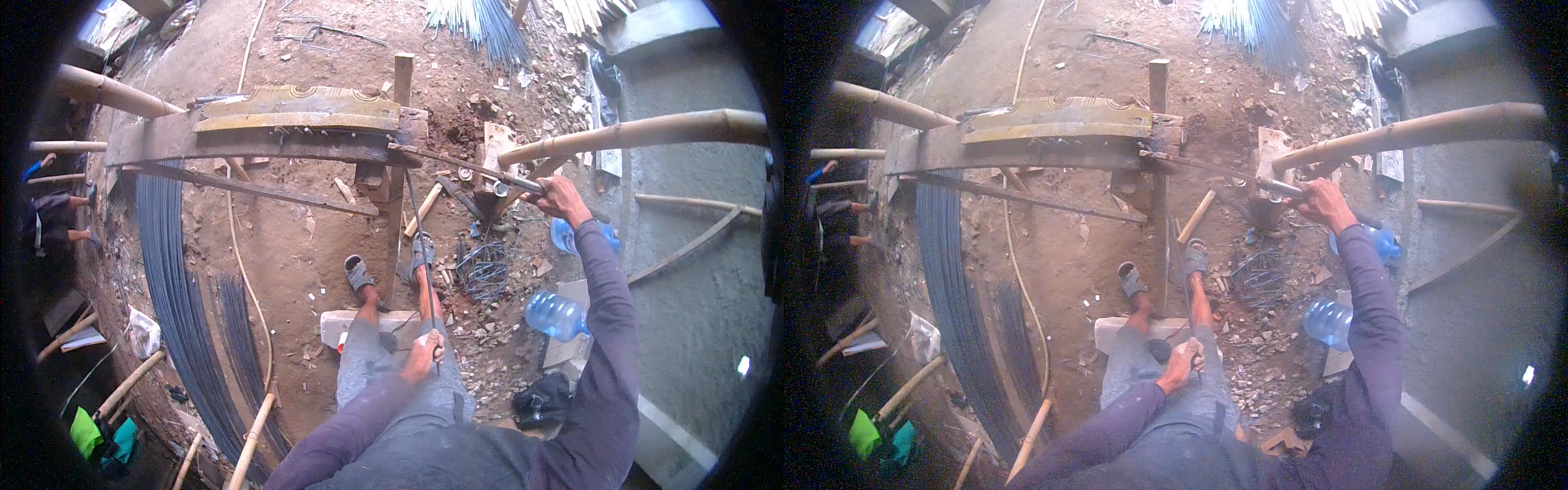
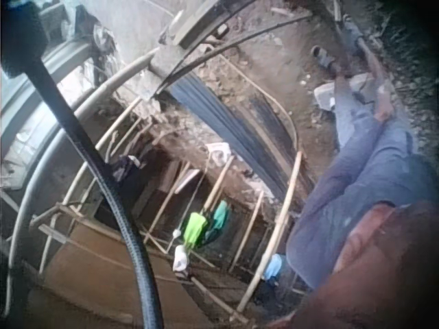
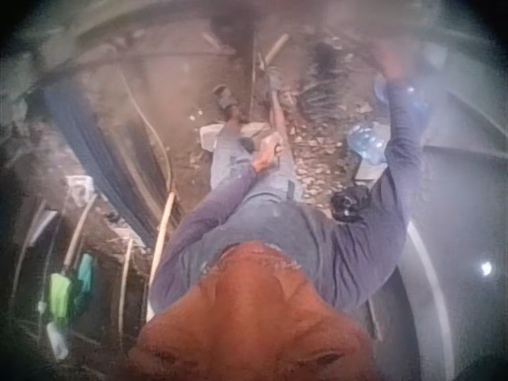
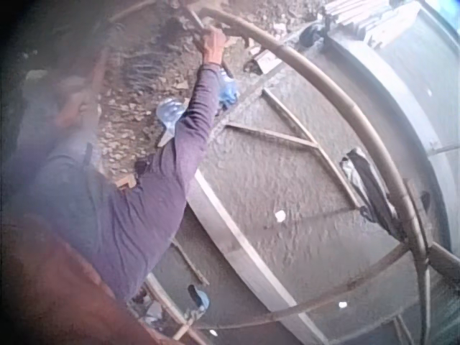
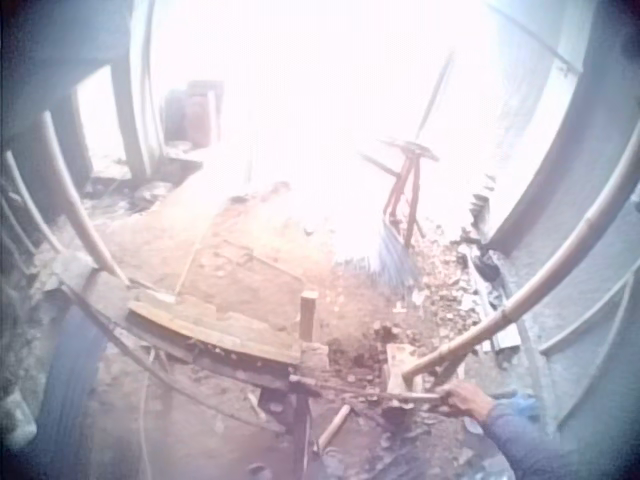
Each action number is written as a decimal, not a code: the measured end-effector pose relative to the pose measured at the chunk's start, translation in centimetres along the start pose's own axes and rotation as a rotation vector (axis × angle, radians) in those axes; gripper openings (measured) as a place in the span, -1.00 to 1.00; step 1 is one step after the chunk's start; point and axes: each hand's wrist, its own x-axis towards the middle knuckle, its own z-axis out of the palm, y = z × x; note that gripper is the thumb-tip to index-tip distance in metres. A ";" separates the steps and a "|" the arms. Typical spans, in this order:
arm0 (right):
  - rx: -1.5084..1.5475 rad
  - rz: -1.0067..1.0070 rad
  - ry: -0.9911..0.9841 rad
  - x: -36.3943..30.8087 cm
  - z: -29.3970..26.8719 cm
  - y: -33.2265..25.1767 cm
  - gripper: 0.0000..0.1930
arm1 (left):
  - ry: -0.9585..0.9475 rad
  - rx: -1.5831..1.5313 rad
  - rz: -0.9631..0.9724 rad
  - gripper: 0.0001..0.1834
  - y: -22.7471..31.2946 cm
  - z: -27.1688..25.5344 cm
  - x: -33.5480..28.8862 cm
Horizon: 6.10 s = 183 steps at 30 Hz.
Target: The person repeatedly bends metal rods into U-shaped forms using a manual bending jig. They position each rod, apply force to bend it, and then remove the finished piece before repeating the process.
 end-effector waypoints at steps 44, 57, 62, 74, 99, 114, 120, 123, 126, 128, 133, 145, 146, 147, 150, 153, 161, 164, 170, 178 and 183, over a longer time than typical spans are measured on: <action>0.961 0.161 0.276 -10.2 6.5 -12.4 -0.47 | 0.459 0.282 0.419 -0.66 18.9 11.9 -29.5; 0.984 0.166 0.363 -11.9 3.2 -5.4 -0.59 | 0.327 0.473 1.430 -0.55 49.3 32.7 -21.5; 1.071 0.272 0.408 -16.8 5.8 -3.0 -0.57 | 0.986 1.044 1.886 -0.71 57.8 35.5 -14.7; 1.134 0.396 0.513 -24.1 3.7 -2.9 -0.61 | 0.922 0.478 2.515 -0.74 57.1 38.0 -24.2; 1.547 0.084 -0.285 -8.7 -27.2 -22.8 -0.48 | -1.562 1.527 2.025 -0.46 33.8 24.1 -12.4; 1.298 0.082 -0.278 -4.8 -23.6 -17.0 -0.53 | -1.422 1.672 1.819 -0.53 33.0 29.4 -4.9; 1.205 -0.060 -0.260 0.4 -19.5 -12.7 -0.68 | -0.784 1.908 1.892 -0.40 34.5 29.7 -3.5; 0.911 -0.559 -0.018 2.4 -17.6 -11.7 -0.79 | -0.234 1.810 1.961 -0.47 35.5 26.3 -4.5; 0.983 -0.124 -0.260 3.2 -17.1 -11.4 -0.81 | 0.280 1.722 1.723 -0.61 38.7 19.9 -5.8; 0.973 -0.172 -0.229 3.1 -17.0 -11.7 -0.71 | 0.819 1.505 1.636 -0.69 42.0 15.1 -6.2; 0.987 0.063 -0.267 2.0 -15.2 -12.5 -0.66 | 1.183 1.578 1.220 -0.64 51.1 7.3 -3.0; 1.263 0.047 -0.224 2.4 -12.2 -11.7 -0.72 | 0.838 1.286 0.744 -0.57 58.8 2.2 1.2; 1.346 0.019 -0.243 2.9 -12.8 -11.4 -0.71 | 0.849 1.227 0.788 -0.59 57.4 1.6 -0.8; 1.406 0.064 -0.328 3.7 -13.3 -11.2 -0.71 | 0.865 1.162 0.873 -0.60 55.5 1.0 -2.5; 1.210 -0.093 -0.336 6.2 -14.9 -10.1 -0.71 | 1.080 0.900 0.744 -0.69 48.5 -0.1 -5.6; 1.220 -0.130 -0.496 9.0 -14.9 -9.3 -0.69 | 1.178 0.622 0.648 -0.70 42.5 -0.8 -5.3; 0.870 -0.229 -0.550 13.9 -13.8 -8.3 -0.63 | 1.351 0.413 0.809 -0.69 37.8 -0.1 -2.7; 0.830 -0.200 -0.515 14.6 -14.9 -9.0 -0.63 | 1.367 0.377 0.833 -0.68 38.0 0.0 -3.1; 0.947 -0.168 -0.421 15.2 -15.8 -11.1 -0.65 | 1.444 0.496 0.741 -0.68 40.1 -1.4 -4.1; 0.931 -0.034 -0.291 14.8 -13.7 -10.9 -0.68 | 1.402 0.533 0.633 -0.62 40.3 -2.6 -2.7; 0.878 -0.086 -0.193 15.3 -11.1 -10.4 -0.68 | 1.273 0.515 0.534 -0.55 40.9 -4.0 -2.0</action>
